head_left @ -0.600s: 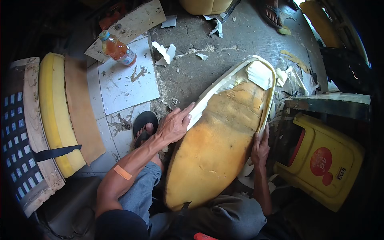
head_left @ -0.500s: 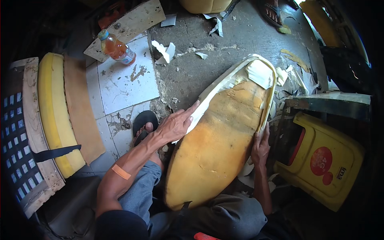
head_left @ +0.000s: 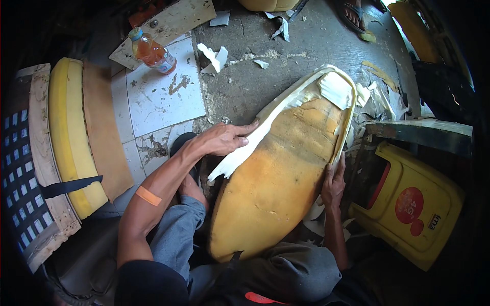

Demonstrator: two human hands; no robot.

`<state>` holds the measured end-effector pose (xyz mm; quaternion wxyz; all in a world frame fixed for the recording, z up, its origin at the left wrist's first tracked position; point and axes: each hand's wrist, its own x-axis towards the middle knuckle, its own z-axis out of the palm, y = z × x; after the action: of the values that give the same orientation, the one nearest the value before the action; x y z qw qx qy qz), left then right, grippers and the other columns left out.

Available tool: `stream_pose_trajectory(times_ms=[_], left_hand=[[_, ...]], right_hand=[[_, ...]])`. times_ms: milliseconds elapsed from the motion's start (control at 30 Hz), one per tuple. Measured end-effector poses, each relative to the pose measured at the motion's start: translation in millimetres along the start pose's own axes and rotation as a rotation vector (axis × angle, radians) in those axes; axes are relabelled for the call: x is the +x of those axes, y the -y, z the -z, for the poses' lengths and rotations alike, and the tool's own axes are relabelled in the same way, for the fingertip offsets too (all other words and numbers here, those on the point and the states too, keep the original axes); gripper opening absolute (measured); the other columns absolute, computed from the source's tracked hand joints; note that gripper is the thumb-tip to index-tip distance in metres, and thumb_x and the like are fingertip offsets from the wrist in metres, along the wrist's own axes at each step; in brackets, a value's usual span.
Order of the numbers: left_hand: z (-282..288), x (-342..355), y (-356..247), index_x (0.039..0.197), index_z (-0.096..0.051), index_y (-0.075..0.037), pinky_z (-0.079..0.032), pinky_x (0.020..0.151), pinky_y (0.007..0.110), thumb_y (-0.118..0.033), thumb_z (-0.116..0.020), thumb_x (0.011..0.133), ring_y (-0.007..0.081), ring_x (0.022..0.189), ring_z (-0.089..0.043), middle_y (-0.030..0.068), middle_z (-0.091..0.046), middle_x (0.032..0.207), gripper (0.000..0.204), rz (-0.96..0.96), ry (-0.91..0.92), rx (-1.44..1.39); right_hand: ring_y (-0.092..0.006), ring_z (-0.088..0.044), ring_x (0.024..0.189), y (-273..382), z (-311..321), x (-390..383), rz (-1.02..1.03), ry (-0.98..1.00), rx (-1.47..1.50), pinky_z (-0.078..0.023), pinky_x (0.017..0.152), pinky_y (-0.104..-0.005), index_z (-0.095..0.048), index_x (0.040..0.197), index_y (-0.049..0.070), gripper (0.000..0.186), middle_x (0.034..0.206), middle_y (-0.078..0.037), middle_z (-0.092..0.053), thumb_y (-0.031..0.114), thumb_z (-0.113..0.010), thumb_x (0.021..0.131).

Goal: The person applies glue from a bottle to a large yellow foam cushion and attaches strips of white foam padding to its edges. The person smooths the padding onto the cushion and continues applying glue and padding to different sections.

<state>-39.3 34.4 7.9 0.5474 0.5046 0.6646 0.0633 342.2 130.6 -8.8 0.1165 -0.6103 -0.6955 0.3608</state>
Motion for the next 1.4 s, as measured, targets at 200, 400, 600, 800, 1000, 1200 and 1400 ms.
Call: stream_pose_trajectory(times_ms=[200, 400, 600, 800, 1000, 1200, 1400], left_hand=[[2.6, 1.1, 2.8, 0.158, -0.045, -0.028, -0.054, 0.095, 0.037, -0.029, -0.059, 0.106, 0.0151, 0.105, -0.068, 0.0093, -0.07, 0.135, 0.053, 0.09, 0.091, -0.359], [-14.5, 10.1, 13.5, 0.157, -0.046, -0.016, -0.045, 0.108, 0.034, -0.027, -0.062, 0.103, 0.0236, 0.124, -0.062, 0.0128, -0.062, 0.145, 0.057, -0.063, -0.083, -0.157], [-43.1, -12.2, -9.9, 0.156, -0.047, -0.011, -0.05, 0.097, 0.042, -0.035, -0.075, 0.092, 0.0382, 0.108, -0.066, 0.0222, -0.066, 0.114, 0.074, -0.137, -0.413, -0.021], [-44.8, 0.1, -21.7, 0.156, -0.046, -0.009, -0.052, 0.097, 0.043, -0.031, -0.07, 0.093, 0.0379, 0.11, -0.067, 0.0222, -0.068, 0.119, 0.071, -0.149, -0.543, -0.058], [-34.9, 5.2, -33.6, 0.156, -0.047, -0.012, -0.051, 0.101, 0.043, -0.03, -0.068, 0.095, 0.0384, 0.114, -0.067, 0.0249, -0.067, 0.126, 0.066, -0.009, -0.478, -0.04], [-38.9, 6.4, -22.7, 0.156, -0.047, -0.014, -0.048, 0.105, 0.044, -0.03, -0.065, 0.098, 0.0385, 0.117, -0.064, 0.0228, -0.065, 0.126, 0.063, -0.063, -0.453, -0.032], [-34.3, 8.7, -26.1, 0.153, -0.05, -0.009, -0.049, 0.103, 0.043, -0.028, -0.063, 0.1, 0.0388, 0.117, -0.064, 0.0241, -0.064, 0.128, 0.058, -0.126, -0.431, -0.008]], right_hand=[[-0.0405, -0.055, 0.137, -3.1, -0.2, 0.1, -0.03, 0.008, -0.013, -0.047, 0.109, -0.0438, -0.025, 0.165, 0.022, 0.061, 0.154, -0.024, -0.051, 0.032, -0.049, 0.11], [-0.0389, -0.055, 0.138, 0.8, 4.0, -0.6, -0.051, 0.033, 0.127, -0.046, 0.111, -0.0421, -0.025, 0.165, 0.019, 0.064, 0.152, -0.024, -0.053, 0.034, -0.051, 0.109], [-0.0378, -0.057, 0.13, 5.3, 5.7, -1.7, -0.019, -0.018, -0.076, -0.045, 0.111, -0.0435, -0.032, 0.163, 0.014, 0.064, 0.151, -0.018, -0.055, 0.035, -0.056, 0.107], [-0.0353, -0.061, 0.121, -5.7, 8.3, -1.5, 0.029, -0.105, 0.038, -0.046, 0.108, -0.0429, -0.043, 0.157, 0.01, 0.055, 0.144, -0.017, -0.061, 0.029, -0.055, 0.107], [-0.0341, -0.064, 0.12, -16.9, 2.1, -15.7, 0.042, -0.177, 0.156, -0.047, 0.106, -0.042, -0.05, 0.154, 0.011, 0.05, 0.139, -0.017, -0.065, 0.025, -0.056, 0.106], [-0.034, -0.066, 0.109, -11.2, -0.5, -19.0, -0.034, -0.179, 0.125, -0.049, 0.101, -0.042, -0.05, 0.154, 0.018, 0.05, 0.134, -0.018, -0.068, 0.026, -0.057, 0.106], [-0.036, -0.065, 0.108, -5.6, 9.1, -18.6, -0.119, -0.104, 0.105, -0.05, 0.101, -0.0437, -0.047, 0.157, 0.021, 0.055, 0.131, -0.018, -0.069, 0.032, -0.058, 0.104]])
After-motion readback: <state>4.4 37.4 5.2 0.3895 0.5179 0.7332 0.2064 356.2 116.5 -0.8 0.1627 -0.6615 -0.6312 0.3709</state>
